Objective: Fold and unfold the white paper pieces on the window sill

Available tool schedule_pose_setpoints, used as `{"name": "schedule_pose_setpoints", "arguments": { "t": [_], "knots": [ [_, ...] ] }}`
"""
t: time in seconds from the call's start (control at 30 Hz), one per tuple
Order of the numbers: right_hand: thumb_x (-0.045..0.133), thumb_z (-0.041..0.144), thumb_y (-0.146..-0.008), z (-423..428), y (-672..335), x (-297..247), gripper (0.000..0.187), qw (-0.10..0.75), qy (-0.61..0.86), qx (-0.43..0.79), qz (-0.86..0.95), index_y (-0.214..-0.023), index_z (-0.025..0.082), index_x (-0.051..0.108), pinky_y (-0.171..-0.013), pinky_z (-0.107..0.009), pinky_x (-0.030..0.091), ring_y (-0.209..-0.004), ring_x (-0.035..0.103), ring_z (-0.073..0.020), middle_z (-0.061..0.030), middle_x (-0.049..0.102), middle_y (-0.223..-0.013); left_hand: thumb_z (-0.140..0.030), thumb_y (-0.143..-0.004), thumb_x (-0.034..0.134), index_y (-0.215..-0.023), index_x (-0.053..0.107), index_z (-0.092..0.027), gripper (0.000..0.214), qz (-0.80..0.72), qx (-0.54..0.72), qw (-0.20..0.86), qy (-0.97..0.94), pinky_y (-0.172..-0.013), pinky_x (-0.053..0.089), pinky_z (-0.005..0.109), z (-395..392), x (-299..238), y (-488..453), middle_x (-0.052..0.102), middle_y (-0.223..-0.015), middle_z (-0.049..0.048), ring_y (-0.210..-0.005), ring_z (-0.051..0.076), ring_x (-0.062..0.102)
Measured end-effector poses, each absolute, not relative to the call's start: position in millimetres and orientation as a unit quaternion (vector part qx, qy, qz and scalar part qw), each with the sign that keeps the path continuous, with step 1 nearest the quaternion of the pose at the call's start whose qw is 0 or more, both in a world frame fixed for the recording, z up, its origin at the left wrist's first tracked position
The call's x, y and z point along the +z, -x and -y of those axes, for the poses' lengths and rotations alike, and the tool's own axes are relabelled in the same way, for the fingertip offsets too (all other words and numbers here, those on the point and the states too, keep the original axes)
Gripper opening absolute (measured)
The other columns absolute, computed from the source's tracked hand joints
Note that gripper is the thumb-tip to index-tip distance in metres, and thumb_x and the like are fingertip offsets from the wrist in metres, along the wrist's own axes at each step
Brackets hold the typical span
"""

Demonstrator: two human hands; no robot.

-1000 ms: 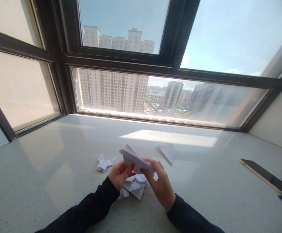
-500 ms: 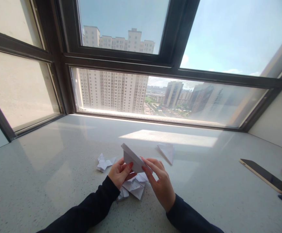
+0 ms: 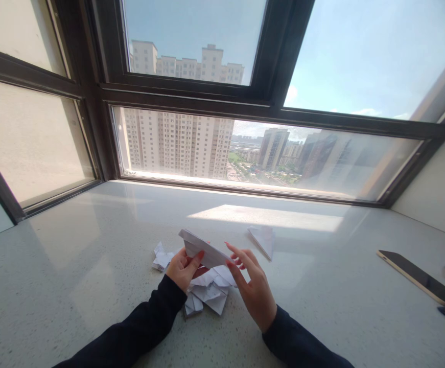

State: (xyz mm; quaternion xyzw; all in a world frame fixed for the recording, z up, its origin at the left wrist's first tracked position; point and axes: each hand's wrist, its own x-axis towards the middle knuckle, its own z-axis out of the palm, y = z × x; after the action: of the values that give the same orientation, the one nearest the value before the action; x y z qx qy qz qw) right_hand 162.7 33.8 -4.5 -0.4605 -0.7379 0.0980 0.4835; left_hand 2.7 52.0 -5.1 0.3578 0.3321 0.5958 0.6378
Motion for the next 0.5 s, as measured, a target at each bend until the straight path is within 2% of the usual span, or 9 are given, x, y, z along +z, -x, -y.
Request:
{"name": "schedule_pose_setpoints", "arguments": {
  "t": [0.07, 0.17, 0.3, 0.4, 0.5],
  "knots": [
    [0.042, 0.035, -0.082, -37.0, -164.8, -9.5, 0.038, 0.466, 0.508, 0.08, 0.72, -0.114, 0.016, 0.046, -0.061, -0.03, 0.045, -0.067, 0.051, -0.0164, -0.0055, 0.054, -0.078, -0.029, -0.054, 0.073, -0.083, 0.058, -0.017, 0.035, -0.334, 0.627, 0.618, -0.337, -0.065, 0.052, 0.03, -56.7, -4.8, 0.5, 0.068, -0.075, 0.0021, -0.07, 0.019, 0.064],
    [0.047, 0.043, -0.077, -40.6, -167.1, -18.5, 0.05, 0.387, 0.564, 0.071, 0.726, -0.116, 0.012, 0.044, -0.062, -0.033, 0.044, -0.061, 0.05, -0.0172, -0.003, 0.053, -0.068, -0.026, -0.057, 0.071, -0.081, 0.057, -0.017, 0.029, -0.333, 0.65, 0.603, -0.319, -0.064, 0.053, 0.028, -61.8, -5.2, 4.3, 0.069, -0.074, 0.0015, -0.07, 0.019, 0.064],
    [0.061, 0.043, -0.066, -41.6, -166.7, -24.2, 0.056, 0.305, 0.586, 0.066, 0.748, -0.112, 0.015, 0.049, -0.065, -0.035, 0.042, -0.064, 0.051, -0.0199, -0.0022, 0.057, -0.066, -0.024, -0.059, 0.07, -0.099, 0.054, -0.018, 0.043, -0.335, 0.661, 0.593, -0.316, -0.063, 0.053, 0.027, -64.1, -6.4, 6.8, 0.068, -0.075, 0.0024, -0.065, 0.017, 0.065],
    [0.063, 0.031, -0.065, -41.4, -165.3, -20.8, 0.048, 0.326, 0.582, 0.081, 0.741, -0.109, 0.015, 0.052, -0.063, -0.031, 0.043, -0.063, 0.052, -0.0186, -0.0025, 0.058, -0.068, -0.024, -0.061, 0.069, -0.111, 0.047, -0.019, 0.055, -0.341, 0.67, 0.581, -0.31, -0.066, 0.053, 0.028, -65.4, -6.3, 9.3, 0.067, -0.075, 0.0022, -0.065, 0.016, 0.065],
    [0.056, 0.026, -0.071, -40.5, -164.8, -12.9, 0.029, 0.391, 0.554, 0.08, 0.731, -0.098, 0.017, 0.058, -0.062, -0.029, 0.043, -0.065, 0.053, -0.0179, -0.0038, 0.059, -0.07, -0.022, -0.064, 0.067, -0.11, 0.047, -0.02, 0.051, -0.35, 0.683, 0.572, -0.288, -0.068, 0.053, 0.03, -67.5, -5.5, 12.3, 0.067, -0.073, 0.0012, -0.067, 0.016, 0.065]
  ]
}}
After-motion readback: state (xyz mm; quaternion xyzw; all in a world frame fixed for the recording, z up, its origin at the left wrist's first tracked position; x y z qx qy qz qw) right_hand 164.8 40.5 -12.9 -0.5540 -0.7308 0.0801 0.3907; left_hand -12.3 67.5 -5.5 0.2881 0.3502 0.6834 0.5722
